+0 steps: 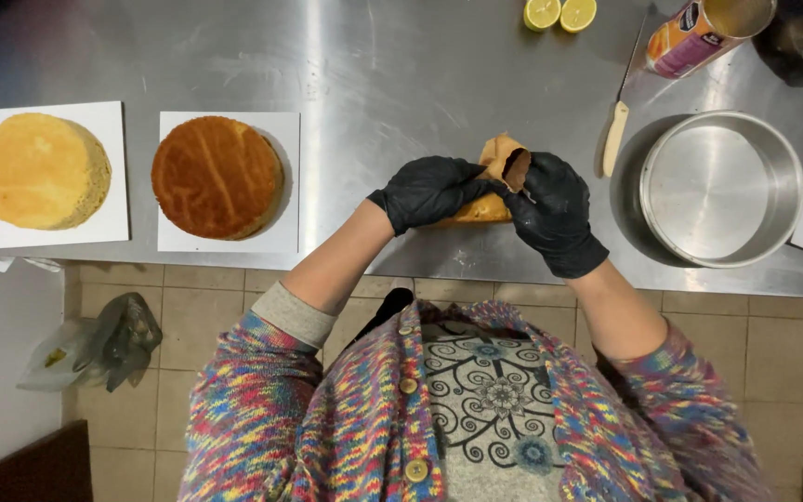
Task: Placing cake sponge layers onto boards and removing the parchment paper lining.
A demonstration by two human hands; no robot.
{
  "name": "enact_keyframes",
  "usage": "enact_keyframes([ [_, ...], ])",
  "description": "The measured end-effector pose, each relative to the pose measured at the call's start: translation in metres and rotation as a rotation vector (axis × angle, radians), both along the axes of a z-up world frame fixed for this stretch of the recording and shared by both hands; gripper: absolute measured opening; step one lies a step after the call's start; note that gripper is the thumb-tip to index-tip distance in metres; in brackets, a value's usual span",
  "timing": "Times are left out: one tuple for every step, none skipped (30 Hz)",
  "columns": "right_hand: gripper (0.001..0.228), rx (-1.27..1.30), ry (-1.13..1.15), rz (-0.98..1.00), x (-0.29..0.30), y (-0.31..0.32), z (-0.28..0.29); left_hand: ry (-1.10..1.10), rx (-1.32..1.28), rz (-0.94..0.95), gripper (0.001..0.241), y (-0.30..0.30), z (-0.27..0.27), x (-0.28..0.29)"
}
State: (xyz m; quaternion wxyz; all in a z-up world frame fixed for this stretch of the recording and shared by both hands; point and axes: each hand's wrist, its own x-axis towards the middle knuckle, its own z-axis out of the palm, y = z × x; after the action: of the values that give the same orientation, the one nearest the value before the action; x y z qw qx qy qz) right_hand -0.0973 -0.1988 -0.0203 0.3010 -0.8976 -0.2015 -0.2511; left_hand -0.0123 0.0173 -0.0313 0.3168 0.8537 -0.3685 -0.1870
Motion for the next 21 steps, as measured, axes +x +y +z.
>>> enact_keyframes([
  [0.028, 0.0, 0.026, 0.001, 0.002, 0.004, 0.01, -0.017, 0.004, -0.006, 0.056, 0.0, 0.001, 0.0],
  [0.028, -0.001, 0.025, 0.003, 0.004, 0.006, 0.012, -0.018, 0.003, -0.005, 0.056, -0.001, 0.002, -0.002],
  [0.027, -0.006, 0.063, -0.035, 0.006, 0.007, 0.014, -0.001, 0.059, 0.0, 0.056, -0.001, 0.003, -0.003],
  [0.028, -0.011, 0.102, -0.075, 0.007, 0.009, 0.015, 0.018, 0.116, 0.004, 0.058, -0.002, 0.004, -0.006],
  [0.028, -0.012, 0.103, -0.074, 0.009, 0.008, 0.01, 0.019, 0.115, 0.004, 0.058, -0.002, -0.001, -0.007],
  [0.025, 0.032, 0.089, -0.077, 0.012, 0.007, 0.005, -0.01, 0.064, 0.016, 0.055, -0.002, -0.006, -0.01],
  [0.023, 0.077, 0.075, -0.079, 0.014, 0.005, 0.001, -0.039, 0.012, 0.028, 0.052, -0.003, -0.011, -0.012],
  [0.023, 0.075, 0.074, -0.075, 0.017, 0.002, -0.008, -0.04, 0.011, 0.033, 0.052, -0.002, -0.012, -0.012],
  [0.022, 0.158, 0.099, -0.104, 0.021, -0.001, -0.017, -0.087, -0.052, 0.046, 0.049, -0.002, -0.013, -0.012],
  [0.021, 0.241, 0.129, -0.135, 0.022, -0.004, -0.026, -0.129, -0.114, 0.057, 0.047, -0.001, -0.015, -0.014],
  [0.021, 0.241, 0.132, -0.134, 0.024, -0.006, -0.03, -0.127, -0.114, 0.059, 0.047, -0.001, -0.015, -0.014],
  [0.022, 0.28, 0.16, -0.17, 0.027, -0.009, -0.034, -0.131, -0.162, 0.056, 0.046, -0.001, -0.014, -0.013],
  [0.023, 0.319, 0.188, -0.207, 0.03, -0.012, -0.037, -0.134, -0.209, 0.053, 0.045, -0.001, -0.014, -0.012],
  [0.023, 0.318, 0.19, -0.209, 0.034, -0.018, -0.045, -0.131, -0.209, 0.051, 0.045, -0.002, -0.014, -0.013],
  [0.021, 0.399, 0.27, -0.196, 0.038, -0.023, -0.054, -0.125, -0.173, 0.072, 0.045, -0.003, -0.014, -0.014],
  [0.019, 0.481, 0.348, -0.184, 0.041, -0.028, -0.062, -0.12, -0.137, 0.091, 0.046, -0.004, -0.014, -0.014],
  [0.019, 0.481, 0.348, -0.189, 0.045, -0.044, -0.066, -0.119, -0.138, 0.086, 0.046, -0.001, -0.015, -0.017],
  [0.023, 0.882, 0.411, -0.17, 0.054, -0.059, -0.068, -0.141, -0.153, 0.104, 0.044, 0.001, -0.014, -0.016],
  [0.028, 1.283, 0.466, -0.146, 0.063, -0.075, -0.069, -0.163, -0.168, 0.122, 0.042, 0.003, -0.013, -0.016],
  [0.028, 1.285, 0.47, -0.141, 0.065, -0.091, -0.08, -0.163, -0.165, 0.128, 0.042, 0.013, -0.009, -0.017],
  [0.034, 1.321, 0.515, -0.156, 0.067, -0.107, -0.091, -0.096, -0.178, 0.16, 0.041, 0.022, -0.005, -0.019],
])
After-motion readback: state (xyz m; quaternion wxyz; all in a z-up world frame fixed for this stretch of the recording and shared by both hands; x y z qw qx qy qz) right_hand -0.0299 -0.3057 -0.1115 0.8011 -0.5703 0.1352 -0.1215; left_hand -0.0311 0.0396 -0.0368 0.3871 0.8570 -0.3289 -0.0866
